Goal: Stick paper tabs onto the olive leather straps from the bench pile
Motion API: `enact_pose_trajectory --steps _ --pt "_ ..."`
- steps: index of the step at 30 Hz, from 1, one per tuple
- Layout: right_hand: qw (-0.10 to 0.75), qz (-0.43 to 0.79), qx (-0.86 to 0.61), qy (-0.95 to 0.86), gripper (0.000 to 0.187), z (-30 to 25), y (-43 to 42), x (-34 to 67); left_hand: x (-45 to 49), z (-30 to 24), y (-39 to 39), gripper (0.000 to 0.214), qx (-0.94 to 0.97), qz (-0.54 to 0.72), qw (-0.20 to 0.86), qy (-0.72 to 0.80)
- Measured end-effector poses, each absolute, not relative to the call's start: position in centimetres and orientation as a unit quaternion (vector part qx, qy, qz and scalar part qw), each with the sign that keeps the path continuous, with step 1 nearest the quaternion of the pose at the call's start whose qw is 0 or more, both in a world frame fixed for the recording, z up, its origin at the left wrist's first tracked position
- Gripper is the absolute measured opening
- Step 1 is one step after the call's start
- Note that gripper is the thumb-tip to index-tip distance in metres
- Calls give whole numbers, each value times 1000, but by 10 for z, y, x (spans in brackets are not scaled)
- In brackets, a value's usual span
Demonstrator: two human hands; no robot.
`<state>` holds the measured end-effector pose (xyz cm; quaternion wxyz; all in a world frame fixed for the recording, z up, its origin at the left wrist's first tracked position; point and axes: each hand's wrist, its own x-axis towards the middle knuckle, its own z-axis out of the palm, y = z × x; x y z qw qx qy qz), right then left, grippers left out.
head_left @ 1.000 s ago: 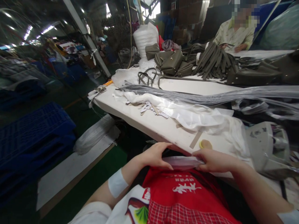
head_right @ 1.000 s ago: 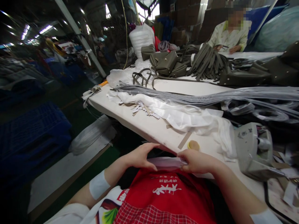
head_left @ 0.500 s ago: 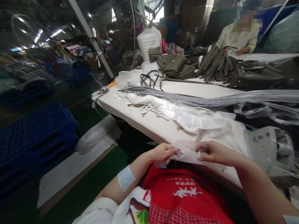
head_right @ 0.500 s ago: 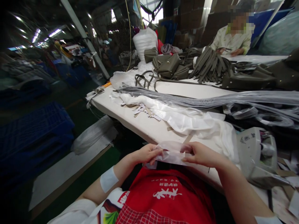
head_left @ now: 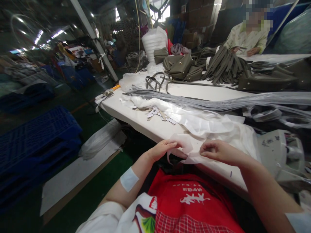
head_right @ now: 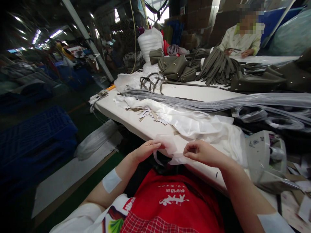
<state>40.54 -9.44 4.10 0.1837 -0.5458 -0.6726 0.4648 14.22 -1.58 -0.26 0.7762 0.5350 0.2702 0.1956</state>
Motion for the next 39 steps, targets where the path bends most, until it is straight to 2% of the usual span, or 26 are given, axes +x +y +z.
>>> enact_pose_trajectory --steps 4,7,9,11,16,19,21,23,25,28,31,34,37,39 --pt "170 438 -518 -714 20 44 -81 383 152 1 -22 52 572 144 764 261" --pt "213 415 -523 -713 21 37 -74 376 159 -2 -30 53 595 108 756 251" --pt "257 417 -536 -688 30 31 -72 379 159 -5 -32 54 579 108 770 247" --pt "295 456 -527 -653 43 26 -73 384 157 -9 -31 53 543 136 788 256" --pt "349 570 -480 -568 38 25 -82 391 150 -21 -23 46 495 209 780 320" --pt "360 584 -489 -538 49 27 -84 387 152 -22 -21 47 483 218 784 323" --pt "378 564 -493 -544 52 28 -83 384 155 -20 -21 52 474 232 789 315" --pt "414 507 -516 -552 46 29 -81 380 156 -16 -20 56 471 251 788 307" --pt "445 441 -557 -545 53 28 -80 378 156 -13 -18 58 481 271 776 304" --pt "434 377 -605 -551 59 26 -80 377 154 -9 -15 52 507 322 743 297" --pt "385 362 -598 -602 50 23 -80 372 154 -4 -17 49 511 356 726 291" --pt "377 398 -548 -631 39 20 -78 363 158 -3 -23 55 498 345 743 286" --pt "384 415 -537 -626 36 16 -76 356 161 -6 -28 66 502 317 751 289" --pt "376 408 -554 -621 36 16 -75 355 159 -7 -27 65 538 307 727 296"
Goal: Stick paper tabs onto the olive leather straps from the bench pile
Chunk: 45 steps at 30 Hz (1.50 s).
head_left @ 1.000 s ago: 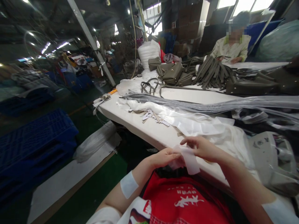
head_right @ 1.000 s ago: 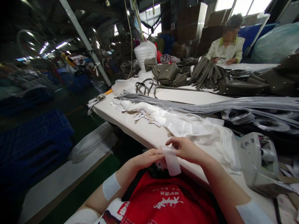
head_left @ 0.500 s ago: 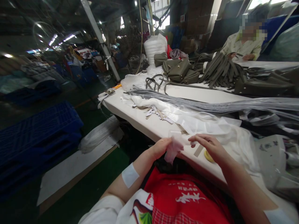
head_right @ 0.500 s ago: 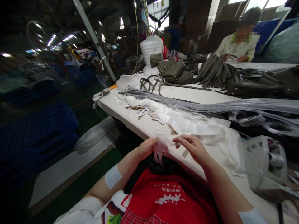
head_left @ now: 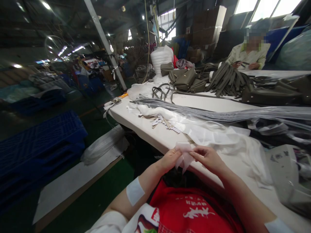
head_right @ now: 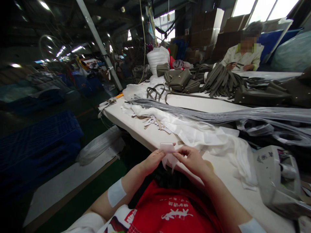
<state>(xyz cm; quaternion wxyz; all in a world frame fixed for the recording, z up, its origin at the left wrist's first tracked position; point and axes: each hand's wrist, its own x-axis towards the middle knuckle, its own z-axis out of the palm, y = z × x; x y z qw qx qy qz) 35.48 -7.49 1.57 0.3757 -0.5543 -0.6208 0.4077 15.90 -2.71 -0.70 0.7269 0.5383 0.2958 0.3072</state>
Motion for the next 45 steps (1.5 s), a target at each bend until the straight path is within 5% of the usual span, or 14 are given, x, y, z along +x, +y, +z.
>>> enact_pose_trajectory --steps 10,15,23,30,36,40,43,45 --pt "351 410 -558 -630 35 45 -69 370 135 19 3 24 785 233 423 387" --pt "331 408 -587 -617 36 56 -63 366 128 42 -5 13 808 341 313 363" --pt "335 430 -565 -619 41 51 -58 360 138 59 -39 27 925 219 247 190" --pt "371 399 -559 -625 50 55 -68 365 142 44 -25 34 861 321 254 302" --pt "359 329 -452 -747 36 69 -82 356 150 45 -29 56 815 313 415 256" --pt "369 290 -417 -778 32 73 -86 348 163 37 -38 25 787 320 468 246" --pt "420 252 -459 -741 14 66 -86 347 165 27 -38 30 727 363 499 300" --pt "471 263 -487 -687 31 56 -85 349 163 23 -36 27 709 390 498 311"
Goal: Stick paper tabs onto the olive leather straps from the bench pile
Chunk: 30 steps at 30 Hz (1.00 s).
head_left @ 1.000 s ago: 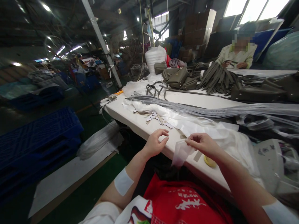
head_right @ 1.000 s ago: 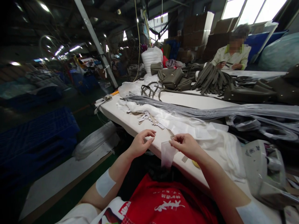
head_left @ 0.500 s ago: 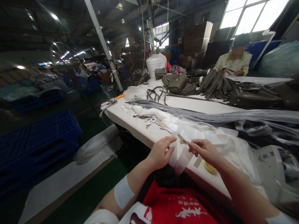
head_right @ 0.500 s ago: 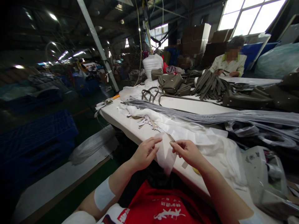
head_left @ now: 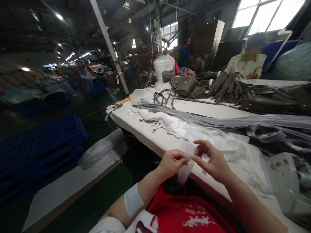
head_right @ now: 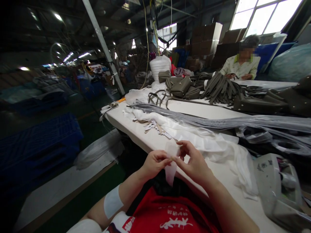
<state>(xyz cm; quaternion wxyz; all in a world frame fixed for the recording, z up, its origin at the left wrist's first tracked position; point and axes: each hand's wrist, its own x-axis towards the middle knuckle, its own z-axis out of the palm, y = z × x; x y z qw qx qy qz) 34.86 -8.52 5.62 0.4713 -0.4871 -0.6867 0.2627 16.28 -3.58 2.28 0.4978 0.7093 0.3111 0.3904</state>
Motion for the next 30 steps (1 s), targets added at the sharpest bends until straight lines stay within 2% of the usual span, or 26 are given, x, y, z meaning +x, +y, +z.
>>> enact_pose_trajectory --steps 2,7,12,15,22,25,27,30 --pt "494 283 -506 -648 43 46 -85 350 160 21 -34 26 703 408 492 312" --pt "470 268 -541 -644 21 33 -87 349 155 26 -34 24 735 387 471 297" --pt "469 241 -511 -678 25 39 -90 341 154 32 -38 27 825 344 340 291" --pt "468 224 -497 -696 26 42 -91 336 154 33 -39 25 845 345 297 279" --pt "458 218 -495 -705 30 44 -92 330 151 30 -41 19 854 321 287 291" --pt "424 222 -508 -716 14 49 -95 328 150 28 -41 20 859 297 292 297" --pt "411 220 -518 -717 9 52 -97 326 149 26 -41 19 860 296 290 297" --pt "403 219 -519 -721 18 52 -97 325 149 24 -40 21 858 299 290 300"
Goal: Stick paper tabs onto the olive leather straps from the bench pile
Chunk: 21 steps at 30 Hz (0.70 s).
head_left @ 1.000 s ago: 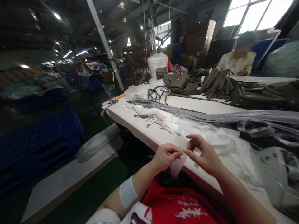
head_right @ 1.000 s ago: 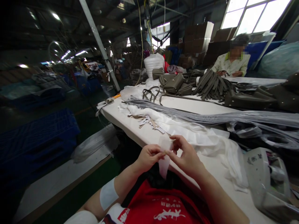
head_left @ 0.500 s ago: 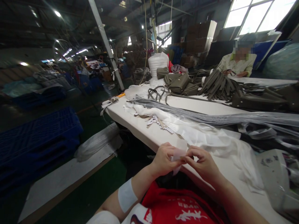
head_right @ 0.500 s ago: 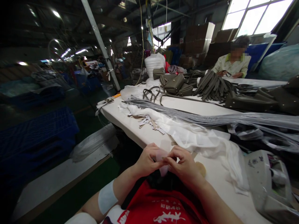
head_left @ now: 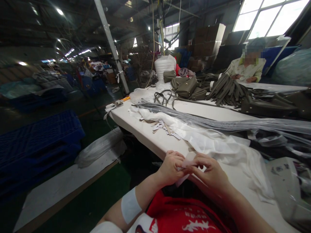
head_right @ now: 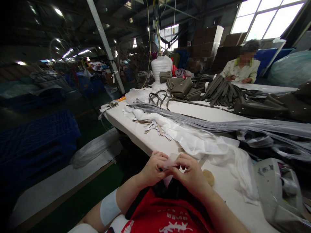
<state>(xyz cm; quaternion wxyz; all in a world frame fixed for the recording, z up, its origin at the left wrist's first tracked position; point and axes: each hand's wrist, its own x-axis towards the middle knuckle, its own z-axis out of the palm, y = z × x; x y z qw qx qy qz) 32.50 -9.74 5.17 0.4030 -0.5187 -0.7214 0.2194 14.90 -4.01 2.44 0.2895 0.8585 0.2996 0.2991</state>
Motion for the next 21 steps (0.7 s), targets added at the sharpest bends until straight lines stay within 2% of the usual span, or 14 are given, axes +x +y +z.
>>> enact_pose_trajectory --steps 4,8,10,13,17,19,21 --pt "409 201 -521 -722 29 44 -95 323 149 23 -40 24 857 293 303 295" --pt "418 169 -518 -727 34 37 -94 318 149 25 -40 10 854 302 327 269" --pt "416 164 -523 -726 33 38 -95 318 148 26 -39 9 847 305 342 268" --pt "428 167 -529 -714 23 42 -97 325 146 30 -37 18 833 311 366 275" --pt "473 195 -553 -658 36 40 -91 340 144 32 -35 24 814 329 387 281" --pt "454 233 -567 -647 39 36 -86 342 145 32 -35 25 811 324 395 284" --pt "422 283 -563 -652 31 33 -82 339 146 30 -36 23 810 314 402 289"
